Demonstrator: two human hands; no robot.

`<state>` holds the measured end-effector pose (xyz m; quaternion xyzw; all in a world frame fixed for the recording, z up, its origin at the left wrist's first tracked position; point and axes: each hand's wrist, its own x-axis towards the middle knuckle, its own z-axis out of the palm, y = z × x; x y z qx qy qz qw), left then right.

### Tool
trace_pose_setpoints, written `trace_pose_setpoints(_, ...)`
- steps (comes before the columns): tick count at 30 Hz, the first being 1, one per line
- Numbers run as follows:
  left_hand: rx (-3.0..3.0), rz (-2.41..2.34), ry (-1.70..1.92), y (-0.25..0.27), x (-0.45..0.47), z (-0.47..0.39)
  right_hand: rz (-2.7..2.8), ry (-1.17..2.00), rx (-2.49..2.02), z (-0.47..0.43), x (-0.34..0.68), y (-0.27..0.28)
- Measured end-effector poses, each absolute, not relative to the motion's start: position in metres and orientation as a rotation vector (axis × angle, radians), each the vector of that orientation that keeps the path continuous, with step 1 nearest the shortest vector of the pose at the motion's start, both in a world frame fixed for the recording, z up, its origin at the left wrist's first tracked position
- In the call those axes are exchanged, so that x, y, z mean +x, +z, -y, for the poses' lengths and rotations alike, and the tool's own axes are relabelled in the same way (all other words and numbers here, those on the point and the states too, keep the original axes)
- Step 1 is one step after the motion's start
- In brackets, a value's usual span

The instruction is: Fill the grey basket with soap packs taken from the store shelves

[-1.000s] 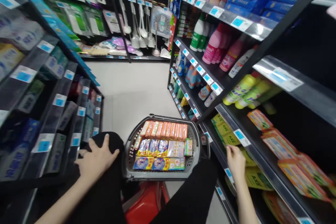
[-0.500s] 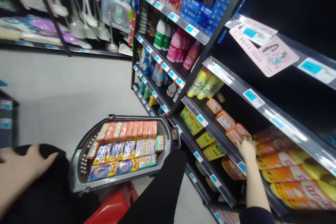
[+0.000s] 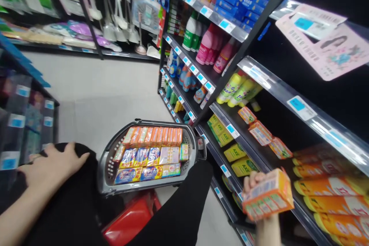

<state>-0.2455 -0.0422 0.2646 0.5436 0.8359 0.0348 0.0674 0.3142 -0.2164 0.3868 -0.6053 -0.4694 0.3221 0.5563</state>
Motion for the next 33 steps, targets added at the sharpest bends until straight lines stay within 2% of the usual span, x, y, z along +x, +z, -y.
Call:
trace_pose_setpoints(3, 1.517, -2.603, 0.036, 0.263, -0.243, 0.035, 0.809, 1.326, -0.942, 0.206, 0.27, 0.371)
trace_pose_setpoints(5, 1.492, -2.629, 0.011, 0.265, -0.242, 0.033, 0.76, 1.46, -0.808, 0.194, 0.251, 0.362)
trace_pose_setpoints(7, 1.518, -2.603, 0.0, 0.267, -0.243, 0.034, 0.736, 1.41, -0.848, 0.176, 0.237, 0.35)
trace_pose_setpoints(10, 1.603, -2.567, 0.029, 0.269, -0.244, 0.039, 0.725, 1.274, -1.161, 0.139, 0.221, 0.32)
trace_pose_setpoints(15, 1.758, -2.587, 0.046, 0.259, -0.246, 0.041, 1.087, 0.992, -2.222, 0.047, 0.198, 0.248)
trace_pose_setpoints(17, 1.799, -2.619, -0.024, 0.257, -0.245, 0.04, 1.198, 0.87, -2.457, 0.012, 0.186, 0.22)
trace_pose_setpoints(26, 1.823, -2.745, -0.326, 0.253, -0.239, 0.029, 1.375, 0.743, -2.56, -0.072, 0.143, 0.12)
trace_pose_setpoints(33, 1.953, -2.683, -0.389, 0.24, -0.232, 0.015, 1.34, 0.824, -2.437, -0.085, 0.151, 0.082)
